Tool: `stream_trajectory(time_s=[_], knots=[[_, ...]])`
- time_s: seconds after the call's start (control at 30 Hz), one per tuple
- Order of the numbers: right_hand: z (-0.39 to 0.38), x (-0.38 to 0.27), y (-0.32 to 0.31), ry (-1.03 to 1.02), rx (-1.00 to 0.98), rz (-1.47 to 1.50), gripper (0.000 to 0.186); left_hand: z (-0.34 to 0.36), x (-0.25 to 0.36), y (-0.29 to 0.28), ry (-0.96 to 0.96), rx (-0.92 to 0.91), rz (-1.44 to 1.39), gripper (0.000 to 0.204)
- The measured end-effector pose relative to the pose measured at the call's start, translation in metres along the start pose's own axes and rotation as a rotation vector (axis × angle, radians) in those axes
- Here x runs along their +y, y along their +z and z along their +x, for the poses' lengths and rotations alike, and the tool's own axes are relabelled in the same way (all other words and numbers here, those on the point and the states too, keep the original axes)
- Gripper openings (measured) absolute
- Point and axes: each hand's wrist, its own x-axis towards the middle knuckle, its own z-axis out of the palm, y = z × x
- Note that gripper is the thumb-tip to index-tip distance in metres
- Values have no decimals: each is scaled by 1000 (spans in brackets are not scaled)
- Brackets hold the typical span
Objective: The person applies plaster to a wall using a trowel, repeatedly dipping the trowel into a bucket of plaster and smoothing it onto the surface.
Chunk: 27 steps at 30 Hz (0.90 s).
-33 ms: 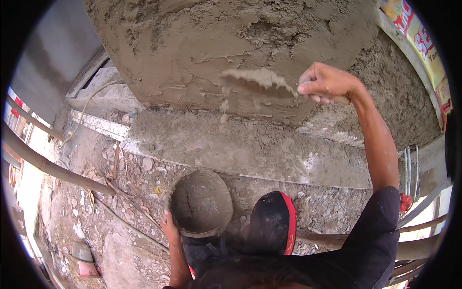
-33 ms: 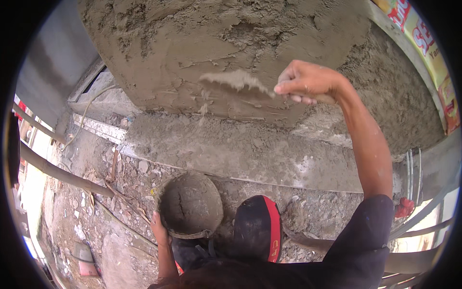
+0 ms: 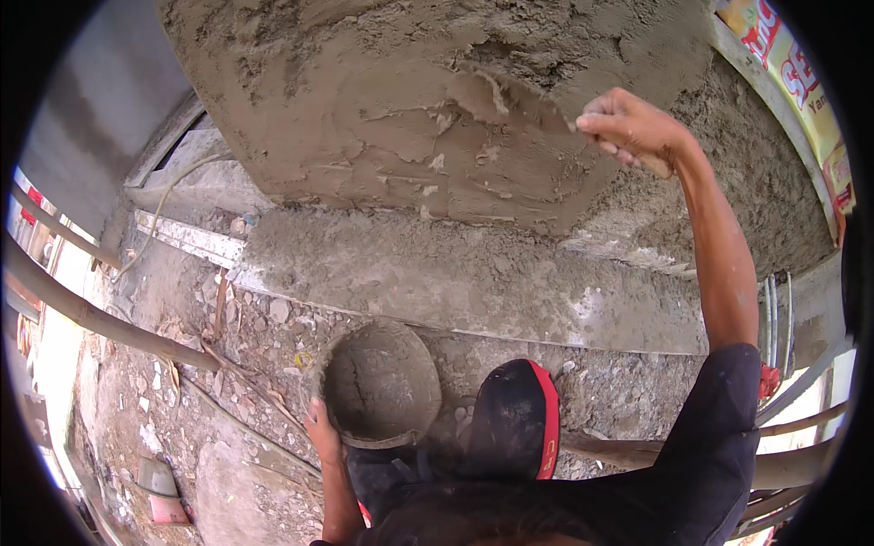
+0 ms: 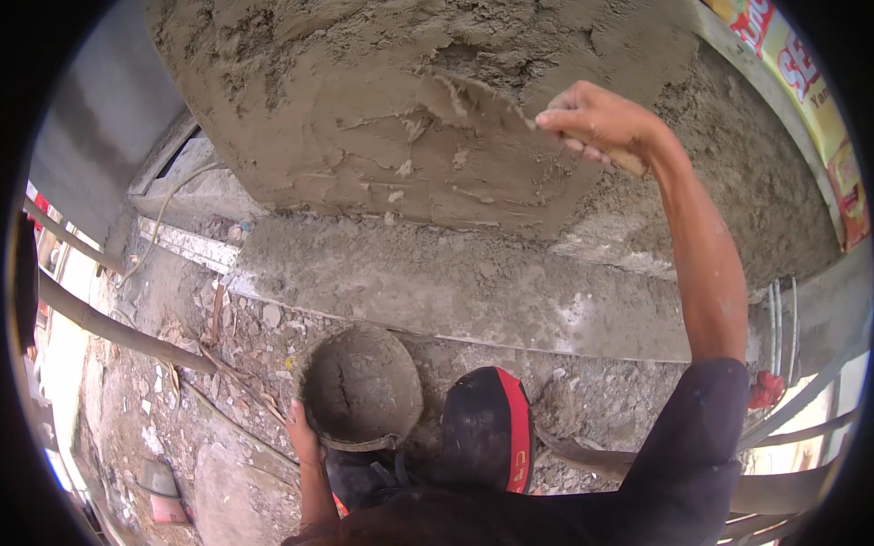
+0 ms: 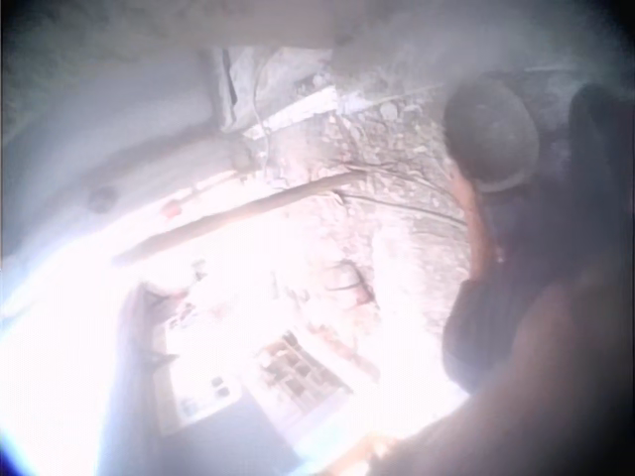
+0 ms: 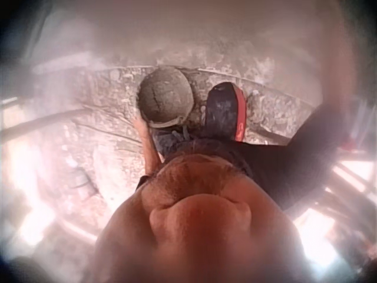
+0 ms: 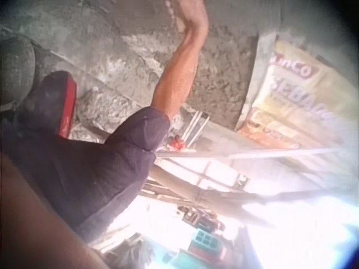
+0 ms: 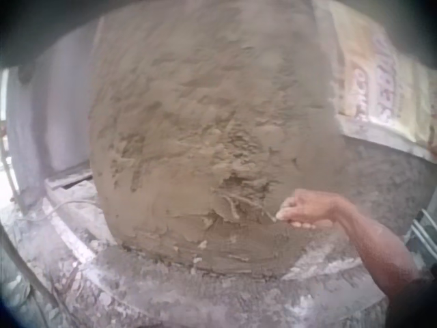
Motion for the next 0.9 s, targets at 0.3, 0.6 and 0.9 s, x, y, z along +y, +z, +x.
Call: stream_trajectory(time_s=[0.3,0.6,0.9], knots=[[-64,38,11,-383,702,-185,30,-3,22,-6,19,35,24,43],[72,69,114,-243,756,-722,33,-2,23,15,54,-101,3,43],[14,126,-36,-189,1049,-816,35,-11,34,11,54,-89,-86,42]])
